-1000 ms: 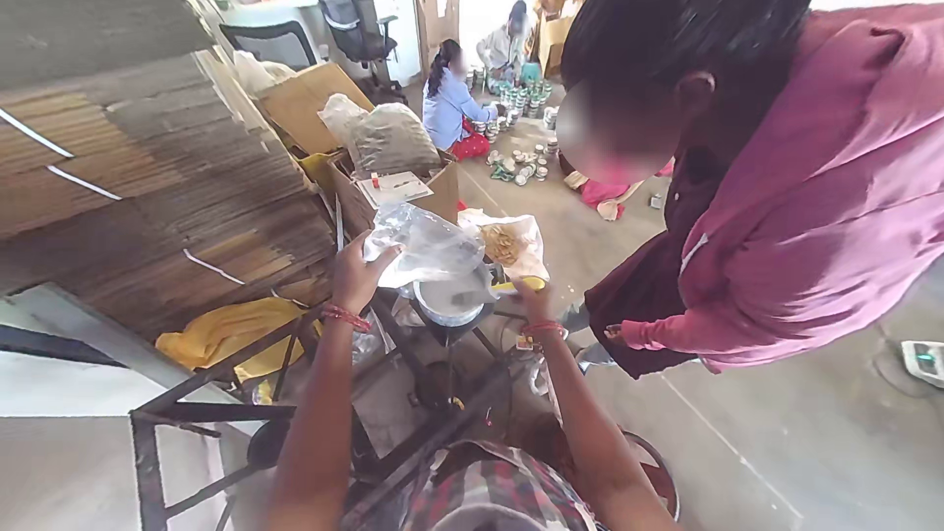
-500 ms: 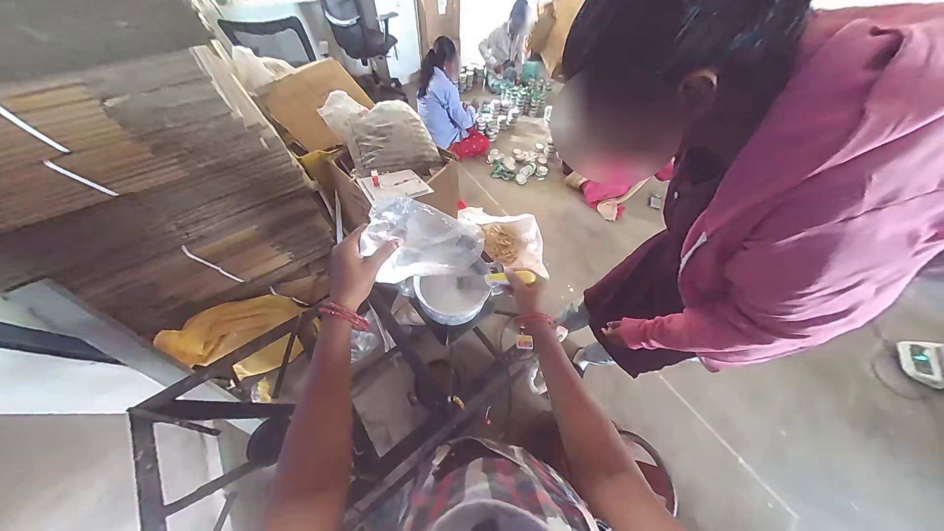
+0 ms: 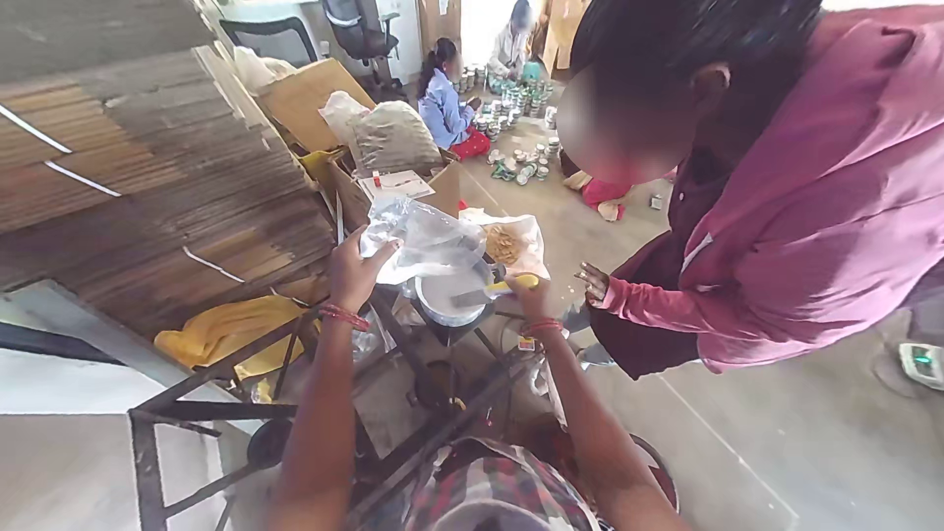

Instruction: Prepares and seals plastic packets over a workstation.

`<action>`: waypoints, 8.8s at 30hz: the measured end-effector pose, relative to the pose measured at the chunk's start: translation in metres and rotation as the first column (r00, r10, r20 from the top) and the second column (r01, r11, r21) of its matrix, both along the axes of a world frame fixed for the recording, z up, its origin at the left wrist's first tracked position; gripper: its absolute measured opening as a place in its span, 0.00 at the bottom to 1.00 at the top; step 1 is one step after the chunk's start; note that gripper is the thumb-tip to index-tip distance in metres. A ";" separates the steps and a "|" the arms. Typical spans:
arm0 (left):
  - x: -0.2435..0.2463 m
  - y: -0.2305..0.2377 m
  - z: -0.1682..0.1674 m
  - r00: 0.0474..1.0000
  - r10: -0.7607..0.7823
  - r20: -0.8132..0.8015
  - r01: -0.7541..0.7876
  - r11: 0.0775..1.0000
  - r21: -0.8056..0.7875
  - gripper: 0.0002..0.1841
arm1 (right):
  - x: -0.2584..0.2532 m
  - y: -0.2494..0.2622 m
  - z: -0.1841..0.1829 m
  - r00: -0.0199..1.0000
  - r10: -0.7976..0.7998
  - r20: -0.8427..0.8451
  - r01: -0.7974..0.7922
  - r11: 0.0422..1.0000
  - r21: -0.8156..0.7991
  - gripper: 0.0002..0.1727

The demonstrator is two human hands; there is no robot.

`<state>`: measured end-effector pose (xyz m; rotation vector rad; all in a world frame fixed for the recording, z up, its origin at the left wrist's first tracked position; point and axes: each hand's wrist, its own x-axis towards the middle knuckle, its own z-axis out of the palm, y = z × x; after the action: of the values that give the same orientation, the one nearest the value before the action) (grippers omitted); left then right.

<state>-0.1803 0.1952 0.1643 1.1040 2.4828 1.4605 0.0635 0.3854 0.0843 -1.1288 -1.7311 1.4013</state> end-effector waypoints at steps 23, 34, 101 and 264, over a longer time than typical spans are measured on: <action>0.011 -0.016 0.016 0.999 -0.015 0.041 0.005 0.971 0.239 0.29 | 0.012 0.000 -0.013 0.984 -0.131 -0.117 0.111 0.980 -0.163 0.12; 0.013 -0.020 0.019 0.999 -0.025 0.048 0.008 0.948 0.318 0.26 | 0.009 0.002 -0.019 0.979 -0.146 -0.140 0.121 0.977 -0.176 0.13; 0.018 -0.030 0.012 0.998 -0.005 0.065 -0.018 0.934 0.357 0.27 | -0.006 0.011 0.000 1.000 -0.008 0.010 0.007 1.000 0.020 0.12; 0.022 -0.005 -0.015 0.997 0.067 0.045 -0.072 0.991 0.113 0.30 | 0.006 0.005 0.011 0.997 0.024 0.077 -0.038 0.983 0.181 0.11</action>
<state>-0.1587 0.1898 0.1493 1.0032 2.4612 1.6465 0.0698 0.3909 0.0951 -1.0694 -1.8948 1.2043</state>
